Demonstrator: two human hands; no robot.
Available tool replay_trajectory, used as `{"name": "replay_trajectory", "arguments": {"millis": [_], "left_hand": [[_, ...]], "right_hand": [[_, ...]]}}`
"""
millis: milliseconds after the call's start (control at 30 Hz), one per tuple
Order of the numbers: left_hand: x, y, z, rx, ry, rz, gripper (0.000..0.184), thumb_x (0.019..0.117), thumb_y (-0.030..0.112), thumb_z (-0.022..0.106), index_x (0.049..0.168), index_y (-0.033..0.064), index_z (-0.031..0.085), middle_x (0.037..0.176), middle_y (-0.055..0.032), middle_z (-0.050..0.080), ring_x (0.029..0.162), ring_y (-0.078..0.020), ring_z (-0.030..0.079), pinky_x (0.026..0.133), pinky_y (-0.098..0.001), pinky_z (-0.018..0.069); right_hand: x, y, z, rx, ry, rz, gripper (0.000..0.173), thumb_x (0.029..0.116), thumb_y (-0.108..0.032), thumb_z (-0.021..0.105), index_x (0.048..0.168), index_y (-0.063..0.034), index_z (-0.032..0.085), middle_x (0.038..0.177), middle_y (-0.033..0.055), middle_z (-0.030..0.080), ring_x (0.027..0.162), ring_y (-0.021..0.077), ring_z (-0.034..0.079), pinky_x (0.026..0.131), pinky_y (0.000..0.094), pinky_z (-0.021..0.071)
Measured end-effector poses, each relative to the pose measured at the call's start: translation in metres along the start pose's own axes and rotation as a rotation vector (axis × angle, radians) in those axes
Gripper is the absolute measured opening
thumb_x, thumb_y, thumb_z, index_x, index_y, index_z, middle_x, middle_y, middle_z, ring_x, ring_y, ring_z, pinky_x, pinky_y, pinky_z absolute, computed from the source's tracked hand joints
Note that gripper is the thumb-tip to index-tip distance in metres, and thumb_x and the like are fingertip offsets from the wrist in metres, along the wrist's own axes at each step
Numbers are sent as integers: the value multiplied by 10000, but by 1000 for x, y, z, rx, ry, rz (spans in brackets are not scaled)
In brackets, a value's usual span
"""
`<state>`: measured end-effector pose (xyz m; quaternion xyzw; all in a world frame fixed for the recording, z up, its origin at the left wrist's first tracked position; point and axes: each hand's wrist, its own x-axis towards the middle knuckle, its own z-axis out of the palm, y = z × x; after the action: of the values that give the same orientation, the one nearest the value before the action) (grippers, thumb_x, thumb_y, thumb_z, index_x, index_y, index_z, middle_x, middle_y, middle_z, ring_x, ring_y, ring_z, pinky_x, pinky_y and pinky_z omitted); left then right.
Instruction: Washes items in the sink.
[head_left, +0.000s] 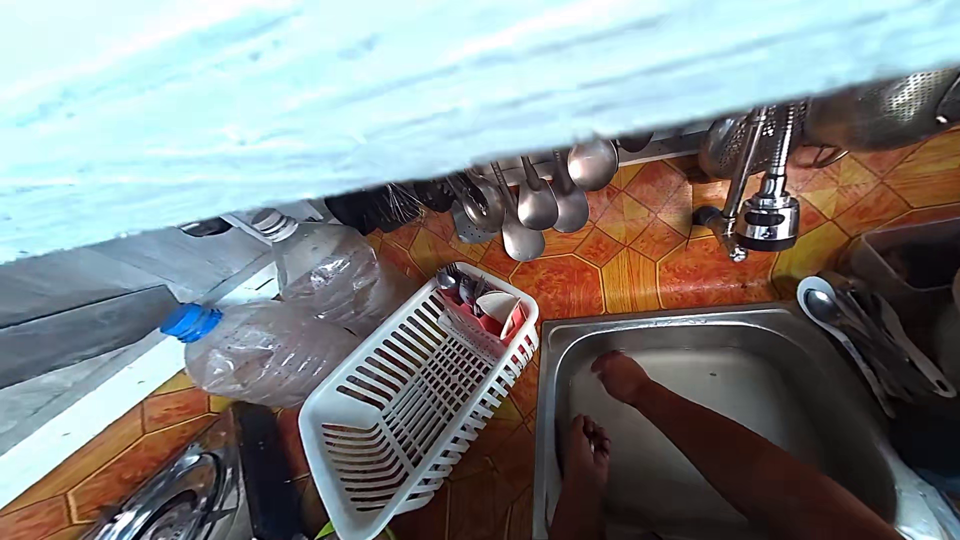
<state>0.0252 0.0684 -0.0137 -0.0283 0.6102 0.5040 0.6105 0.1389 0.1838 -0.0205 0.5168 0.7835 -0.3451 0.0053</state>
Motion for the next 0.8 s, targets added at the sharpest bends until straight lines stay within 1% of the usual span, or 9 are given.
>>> {"name": "replay_trajectory", "arguments": {"millis": [67, 133, 167, 233, 333, 533, 633, 700, 800], "left_hand": [[2, 0, 0, -7, -1, 9, 311, 1122, 245, 340, 898, 93, 493, 660, -12, 515, 520, -104, 539, 476, -224, 485], [4, -2, -2, 0, -9, 19, 313, 1121, 243, 334, 903, 85, 494, 656, -18, 522, 518, -108, 543, 472, -230, 485], [4, -2, -2, 12, -14, 28, 305, 1120, 235, 338, 918, 74, 500, 661, -24, 529, 522, -113, 547, 476, -235, 488], [3, -2, -2, 42, -19, 37, 292, 1117, 225, 349, 938, 60, 511, 686, -36, 533, 545, -126, 551, 497, -247, 493], [1, -3, -2, 83, -32, 27, 293, 1111, 214, 357, 915, 62, 514, 698, -41, 544, 556, -132, 556, 512, -254, 497], [-1, -8, 2, 165, -93, -23, 271, 1102, 209, 383, 930, 62, 531, 718, -52, 573, 585, -146, 576, 539, -274, 509], [0, -11, 2, 214, -133, -37, 263, 1098, 208, 383, 928, 69, 528, 718, -48, 574, 591, -145, 580, 553, -277, 518], [0, -13, 3, 262, -155, -41, 258, 1101, 206, 380, 957, 61, 537, 725, -49, 578, 603, -148, 591, 564, -282, 530], [-7, -16, 4, 320, -201, -75, 302, 1116, 251, 360, 1039, 32, 553, 775, -66, 600, 656, -170, 624, 620, -306, 559]], "right_hand": [[2, 5, 15, -83, -70, -41, 381, 1011, -153, 602, 1386, -98, 637, 1575, 193, 449, 1483, 437, 358, 1090, 659, 413], [-6, 6, 31, -107, -103, -54, 419, 988, -162, 645, 1396, -72, 617, 1599, 204, 406, 1503, 449, 312, 1103, 654, 404], [-14, 7, 38, -120, -103, -77, 417, 983, -130, 641, 1388, -34, 607, 1571, 228, 428, 1483, 461, 333, 1112, 636, 398], [-33, 14, 50, -172, -88, -139, 367, 993, -35, 581, 1354, 23, 605, 1485, 256, 501, 1416, 462, 423, 1093, 589, 444], [-67, 32, 58, -234, -100, -194, 346, 983, 67, 514, 1315, 55, 609, 1404, 264, 554, 1344, 461, 497, 1036, 567, 493], [-113, 78, 56, -239, -138, -184, 287, 990, 66, 519, 1246, 57, 647, 1340, 259, 595, 1311, 458, 528, 996, 565, 513], [-120, 93, 54, -139, -43, -89, 256, 1001, 54, 502, 1194, 74, 668, 1320, 263, 617, 1312, 440, 544, 1060, 538, 480], [-121, 90, 51, -8, 69, 10, 227, 1015, -6, 519, 1132, 68, 698, 1218, 270, 664, 1213, 426, 615, 1046, 531, 485], [-127, 56, 27, 212, 150, 107, 221, 995, -56, 573, 1129, 32, 724, 1205, 250, 675, 1170, 390, 643, 1044, 517, 490]]}}
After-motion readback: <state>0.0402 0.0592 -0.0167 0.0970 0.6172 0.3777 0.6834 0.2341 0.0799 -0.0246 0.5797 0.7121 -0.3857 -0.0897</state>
